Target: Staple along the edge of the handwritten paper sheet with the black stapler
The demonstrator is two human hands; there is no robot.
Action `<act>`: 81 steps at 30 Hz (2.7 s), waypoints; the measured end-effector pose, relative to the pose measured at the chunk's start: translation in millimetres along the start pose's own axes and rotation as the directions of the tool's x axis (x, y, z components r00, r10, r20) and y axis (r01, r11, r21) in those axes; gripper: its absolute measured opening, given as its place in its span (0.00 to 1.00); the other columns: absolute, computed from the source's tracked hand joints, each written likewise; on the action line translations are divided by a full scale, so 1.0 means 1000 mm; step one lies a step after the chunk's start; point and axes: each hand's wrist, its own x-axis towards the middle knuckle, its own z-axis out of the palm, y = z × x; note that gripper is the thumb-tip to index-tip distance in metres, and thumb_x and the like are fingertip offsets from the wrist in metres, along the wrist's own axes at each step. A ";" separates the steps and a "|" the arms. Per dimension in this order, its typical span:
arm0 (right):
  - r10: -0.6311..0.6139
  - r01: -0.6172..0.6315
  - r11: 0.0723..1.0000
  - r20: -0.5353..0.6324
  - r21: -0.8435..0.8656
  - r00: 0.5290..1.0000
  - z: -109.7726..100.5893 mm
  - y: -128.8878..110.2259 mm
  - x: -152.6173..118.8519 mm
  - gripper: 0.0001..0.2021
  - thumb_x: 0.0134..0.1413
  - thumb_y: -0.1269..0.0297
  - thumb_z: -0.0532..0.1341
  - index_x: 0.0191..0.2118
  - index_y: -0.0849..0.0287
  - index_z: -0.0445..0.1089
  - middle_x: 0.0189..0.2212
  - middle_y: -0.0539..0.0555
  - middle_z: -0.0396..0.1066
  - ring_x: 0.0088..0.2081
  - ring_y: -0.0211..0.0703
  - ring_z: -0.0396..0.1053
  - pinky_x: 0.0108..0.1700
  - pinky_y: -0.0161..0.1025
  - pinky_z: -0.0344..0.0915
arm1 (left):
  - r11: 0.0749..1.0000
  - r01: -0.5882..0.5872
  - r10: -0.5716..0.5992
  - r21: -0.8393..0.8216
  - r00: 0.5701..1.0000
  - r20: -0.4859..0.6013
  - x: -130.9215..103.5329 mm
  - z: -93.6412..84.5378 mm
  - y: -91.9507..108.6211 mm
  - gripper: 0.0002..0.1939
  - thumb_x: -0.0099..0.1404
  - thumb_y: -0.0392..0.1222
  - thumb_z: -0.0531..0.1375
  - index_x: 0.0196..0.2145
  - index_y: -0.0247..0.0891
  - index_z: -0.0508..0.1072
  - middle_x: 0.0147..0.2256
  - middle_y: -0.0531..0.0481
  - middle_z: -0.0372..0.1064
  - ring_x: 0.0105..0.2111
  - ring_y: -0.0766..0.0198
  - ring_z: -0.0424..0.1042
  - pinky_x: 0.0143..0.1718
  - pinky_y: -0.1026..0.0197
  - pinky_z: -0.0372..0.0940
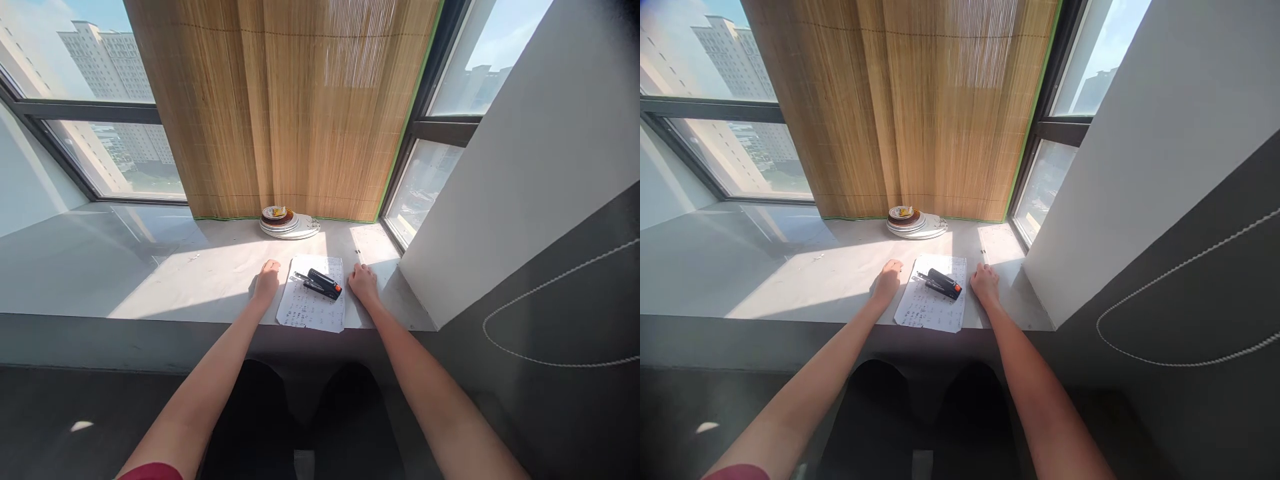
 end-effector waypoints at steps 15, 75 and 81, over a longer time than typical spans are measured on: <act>-0.353 0.290 0.687 -0.043 0.667 0.935 -0.007 -0.047 -0.053 0.20 0.61 0.43 0.64 0.49 0.52 0.69 0.47 0.55 0.71 0.46 0.50 0.70 0.47 0.43 0.68 | 0.998 -0.023 0.030 0.053 0.991 -0.128 -0.003 -0.002 -0.005 0.18 0.75 0.32 0.51 0.45 0.42 0.80 0.45 0.36 0.77 0.52 0.44 0.74 0.50 0.50 0.68; -0.441 0.331 0.618 -0.034 0.713 0.897 -0.007 -0.037 -0.049 0.12 0.59 0.57 0.69 0.48 0.51 0.78 0.42 0.54 0.75 0.43 0.52 0.73 0.46 0.49 0.69 | 0.848 -0.190 0.351 -0.494 0.901 0.257 0.002 -0.015 0.006 0.13 0.66 0.51 0.67 0.42 0.41 0.84 0.46 0.43 0.79 0.44 0.53 0.75 0.41 0.54 0.72; -0.441 0.323 0.629 -0.018 0.707 0.897 -0.007 -0.036 -0.049 0.14 0.60 0.53 0.69 0.48 0.51 0.78 0.44 0.56 0.76 0.43 0.53 0.73 0.46 0.50 0.70 | 0.828 -0.197 0.354 -0.525 0.910 0.216 0.001 -0.013 0.005 0.13 0.68 0.52 0.67 0.40 0.41 0.84 0.44 0.42 0.80 0.43 0.53 0.76 0.43 0.52 0.74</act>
